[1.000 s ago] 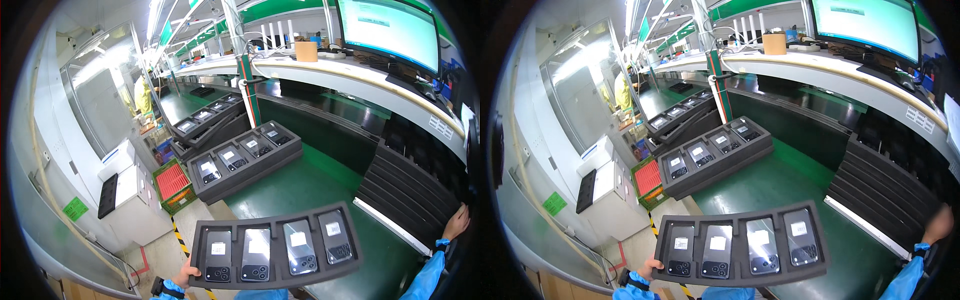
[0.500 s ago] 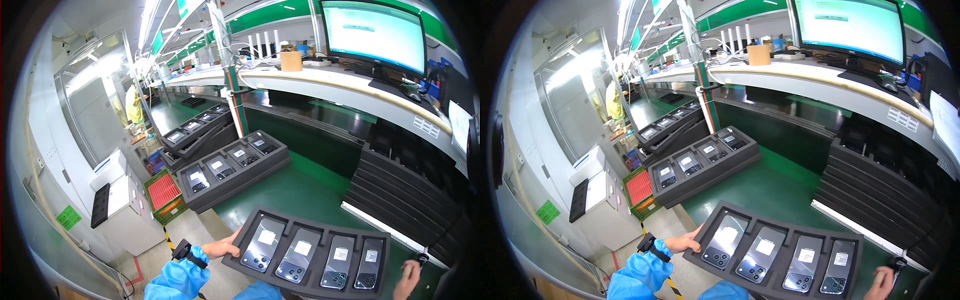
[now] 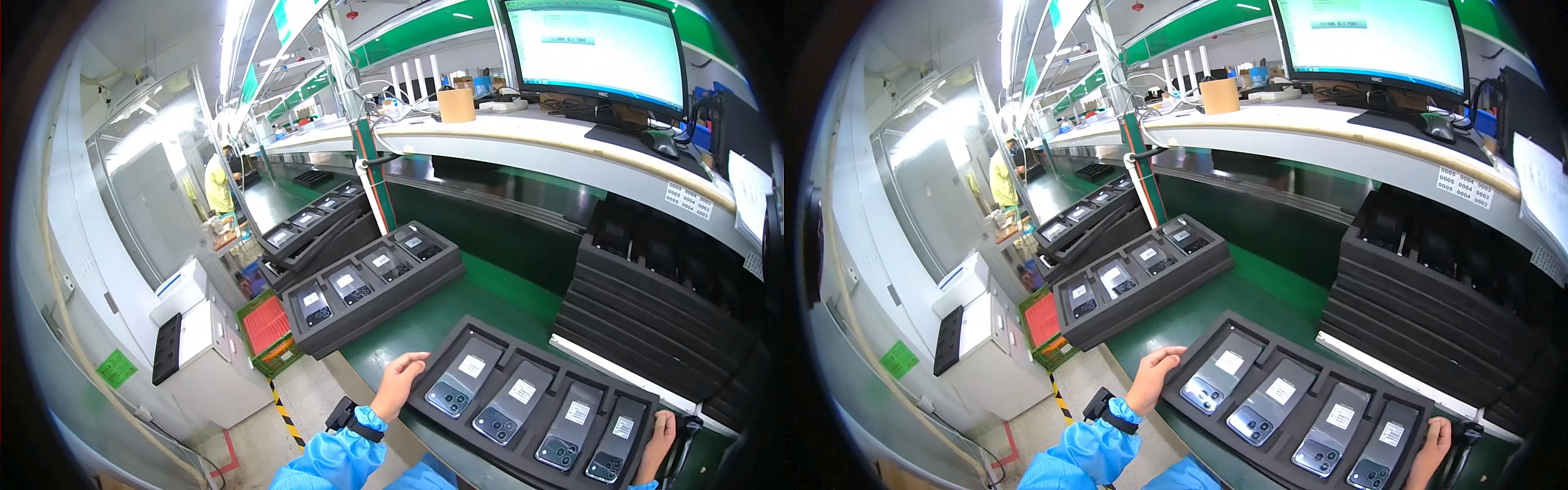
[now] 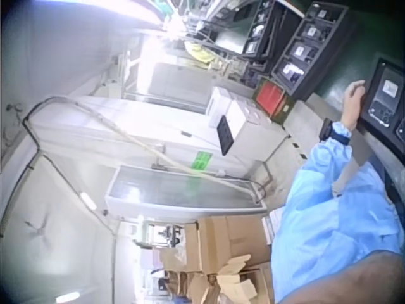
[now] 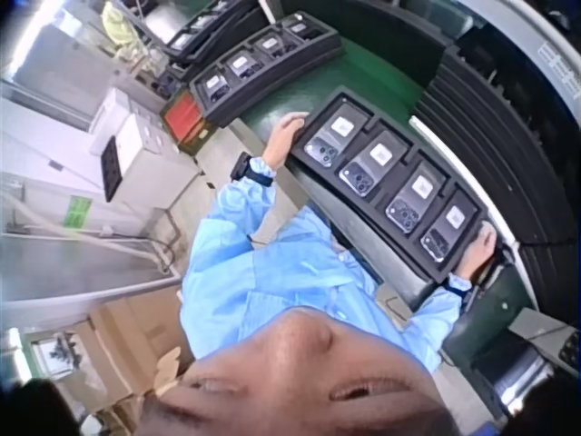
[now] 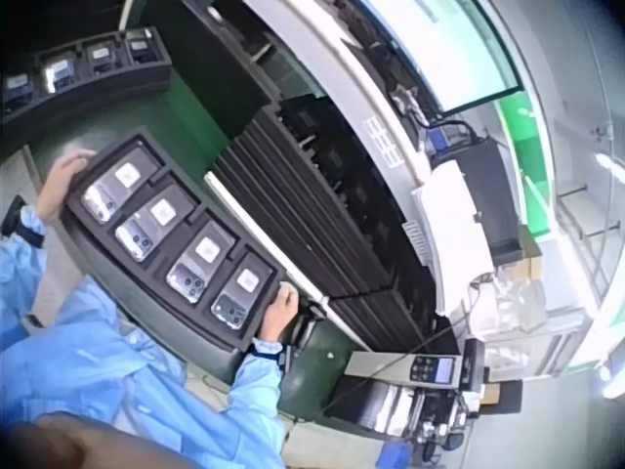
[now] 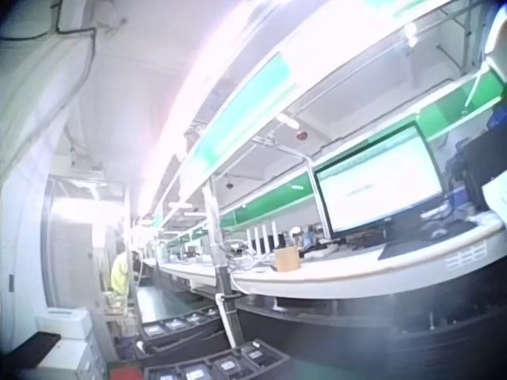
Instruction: Scanning smartphone serial numbers or QR codes and organizing the devices into foam trays on an assembly line.
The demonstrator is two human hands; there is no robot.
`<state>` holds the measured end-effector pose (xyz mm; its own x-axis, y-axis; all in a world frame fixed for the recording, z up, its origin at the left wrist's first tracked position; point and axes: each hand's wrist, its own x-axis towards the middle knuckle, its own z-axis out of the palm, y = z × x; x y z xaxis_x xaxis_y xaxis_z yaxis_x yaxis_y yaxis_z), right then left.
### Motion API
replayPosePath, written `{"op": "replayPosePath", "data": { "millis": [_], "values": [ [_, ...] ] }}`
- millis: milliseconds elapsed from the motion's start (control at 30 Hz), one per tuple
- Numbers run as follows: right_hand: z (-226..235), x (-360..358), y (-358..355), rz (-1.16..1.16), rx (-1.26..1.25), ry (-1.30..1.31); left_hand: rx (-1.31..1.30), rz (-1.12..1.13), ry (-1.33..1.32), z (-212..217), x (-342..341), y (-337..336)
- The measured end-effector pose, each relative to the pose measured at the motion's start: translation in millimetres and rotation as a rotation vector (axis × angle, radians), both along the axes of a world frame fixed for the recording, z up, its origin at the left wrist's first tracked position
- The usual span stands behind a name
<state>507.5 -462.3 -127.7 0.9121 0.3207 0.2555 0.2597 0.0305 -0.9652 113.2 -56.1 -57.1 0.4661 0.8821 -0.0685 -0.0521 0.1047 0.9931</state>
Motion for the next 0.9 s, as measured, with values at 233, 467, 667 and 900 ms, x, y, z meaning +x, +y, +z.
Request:
{"op": "replayPosePath", "data": {
  "millis": [233,467,667,900],
  "values": [
    [-5.0,-8.9,5.1,0.003,0.099,0.033,0.112,0.098,-0.212,-15.6,-3.1,-19.3],
    [24.6,-14.6,20.6,0.144,0.154,0.138,0.311,0.299,-0.141,-31.3,8.4,-35.9],
    [9.4,-5.3,22.3,0.123,0.190,0.145,0.325,0.476,-0.050,-39.8,12.5,-28.2],
    [25.6,-17.3,20.4,0.087,0.225,0.245,0.349,0.360,0.040,-40.0,9.8,-28.1]
  ]
}}
